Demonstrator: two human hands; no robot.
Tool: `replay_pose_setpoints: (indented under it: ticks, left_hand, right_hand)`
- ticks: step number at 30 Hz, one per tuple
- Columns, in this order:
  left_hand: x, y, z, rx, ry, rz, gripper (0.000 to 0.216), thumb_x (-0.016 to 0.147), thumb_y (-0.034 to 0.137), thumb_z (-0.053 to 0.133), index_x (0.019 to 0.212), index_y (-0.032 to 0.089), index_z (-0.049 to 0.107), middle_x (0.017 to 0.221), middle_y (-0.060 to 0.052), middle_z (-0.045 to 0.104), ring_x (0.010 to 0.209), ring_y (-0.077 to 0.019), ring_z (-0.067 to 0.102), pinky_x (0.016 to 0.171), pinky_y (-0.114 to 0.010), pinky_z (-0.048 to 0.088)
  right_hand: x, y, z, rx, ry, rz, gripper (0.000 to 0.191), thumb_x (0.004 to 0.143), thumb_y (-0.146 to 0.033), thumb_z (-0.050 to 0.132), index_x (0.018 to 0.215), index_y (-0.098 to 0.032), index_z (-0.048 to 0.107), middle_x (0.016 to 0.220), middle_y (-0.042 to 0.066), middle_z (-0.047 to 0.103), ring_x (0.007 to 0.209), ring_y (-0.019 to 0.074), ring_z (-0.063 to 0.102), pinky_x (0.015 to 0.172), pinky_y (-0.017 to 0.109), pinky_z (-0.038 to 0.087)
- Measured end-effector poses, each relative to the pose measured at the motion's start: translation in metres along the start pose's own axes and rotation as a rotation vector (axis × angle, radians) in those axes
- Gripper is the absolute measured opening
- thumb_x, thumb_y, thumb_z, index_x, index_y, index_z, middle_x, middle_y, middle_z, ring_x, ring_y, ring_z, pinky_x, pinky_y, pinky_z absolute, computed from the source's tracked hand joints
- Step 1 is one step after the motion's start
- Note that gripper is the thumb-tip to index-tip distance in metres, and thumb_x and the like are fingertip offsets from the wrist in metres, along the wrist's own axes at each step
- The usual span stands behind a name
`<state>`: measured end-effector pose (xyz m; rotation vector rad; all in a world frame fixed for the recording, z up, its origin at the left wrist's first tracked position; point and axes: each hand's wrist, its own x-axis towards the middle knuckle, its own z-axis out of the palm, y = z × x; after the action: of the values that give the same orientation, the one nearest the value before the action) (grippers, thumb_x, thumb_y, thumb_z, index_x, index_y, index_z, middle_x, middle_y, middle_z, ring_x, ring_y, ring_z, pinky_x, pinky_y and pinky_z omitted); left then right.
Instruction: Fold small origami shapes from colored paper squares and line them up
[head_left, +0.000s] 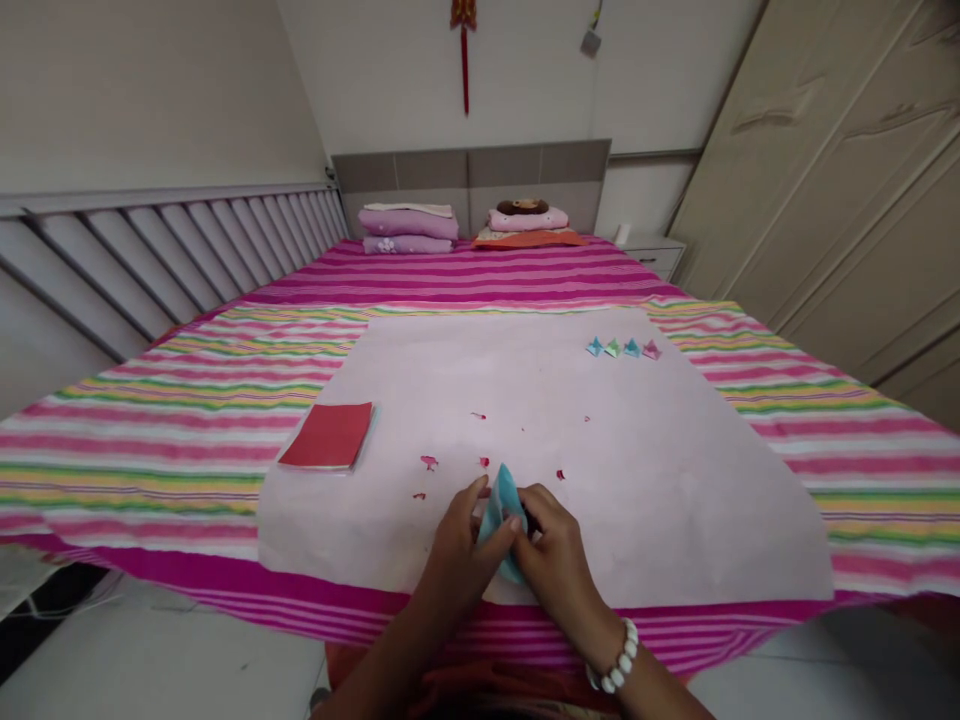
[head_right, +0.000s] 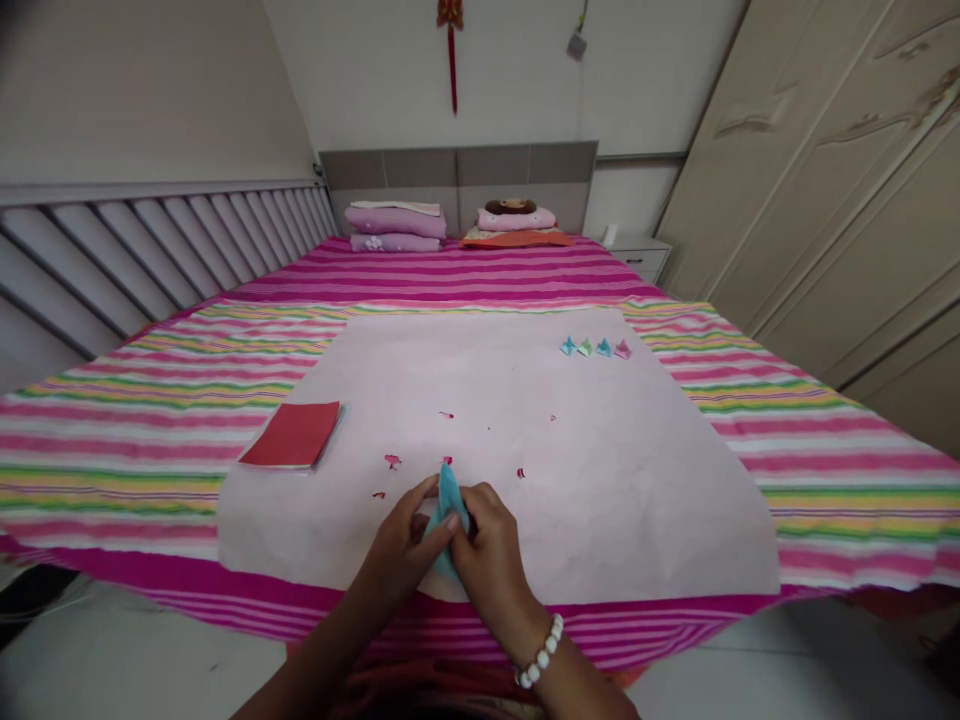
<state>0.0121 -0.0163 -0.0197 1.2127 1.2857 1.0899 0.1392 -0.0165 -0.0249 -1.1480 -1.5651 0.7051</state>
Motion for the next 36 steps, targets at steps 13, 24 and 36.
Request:
replay_pose_setpoints:
  ticks: [13, 24, 36]
  left_hand:
    - [0.005, 0.002, 0.002, 0.143, 0.088, 0.049, 0.051, 0.072, 0.012, 0.059, 0.123, 0.015, 0.056, 0.123, -0.013, 0.063, 0.117, -0.0283, 0.055, 0.101, -0.042, 0.039]
    - [0.008, -0.001, 0.000, 0.129, 0.123, 0.148, 0.042, 0.064, 0.001, 0.056, 0.102, 0.018, 0.068, 0.109, -0.009, 0.070, 0.108, -0.0273, 0.061, 0.100, -0.042, 0.042]
    - [0.008, -0.006, -0.001, 0.179, 0.132, 0.306, 0.033, 0.069, 0.005, 0.056, 0.095, 0.020, 0.072, 0.101, -0.007, 0.073, 0.097, -0.0253, 0.065, 0.090, -0.038, 0.048]
  right_hand:
    - [-0.012, 0.004, 0.012, -0.093, -0.041, -0.199, 0.041, 0.083, -0.001, 0.040, 0.113, -0.023, 0.057, 0.102, 0.009, 0.057, 0.091, 0.0217, 0.059, 0.077, 0.034, 0.052]
    - [-0.004, 0.001, 0.005, 0.013, 0.051, -0.069, 0.035, 0.075, -0.001, 0.047, 0.095, -0.022, 0.066, 0.088, 0.006, 0.062, 0.078, 0.0198, 0.059, 0.067, 0.032, 0.051]
    - [-0.006, 0.004, 0.007, 0.011, 0.120, -0.107, 0.041, 0.071, 0.000, 0.049, 0.100, -0.024, 0.067, 0.093, 0.006, 0.062, 0.077, 0.0196, 0.059, 0.061, 0.030, 0.050]
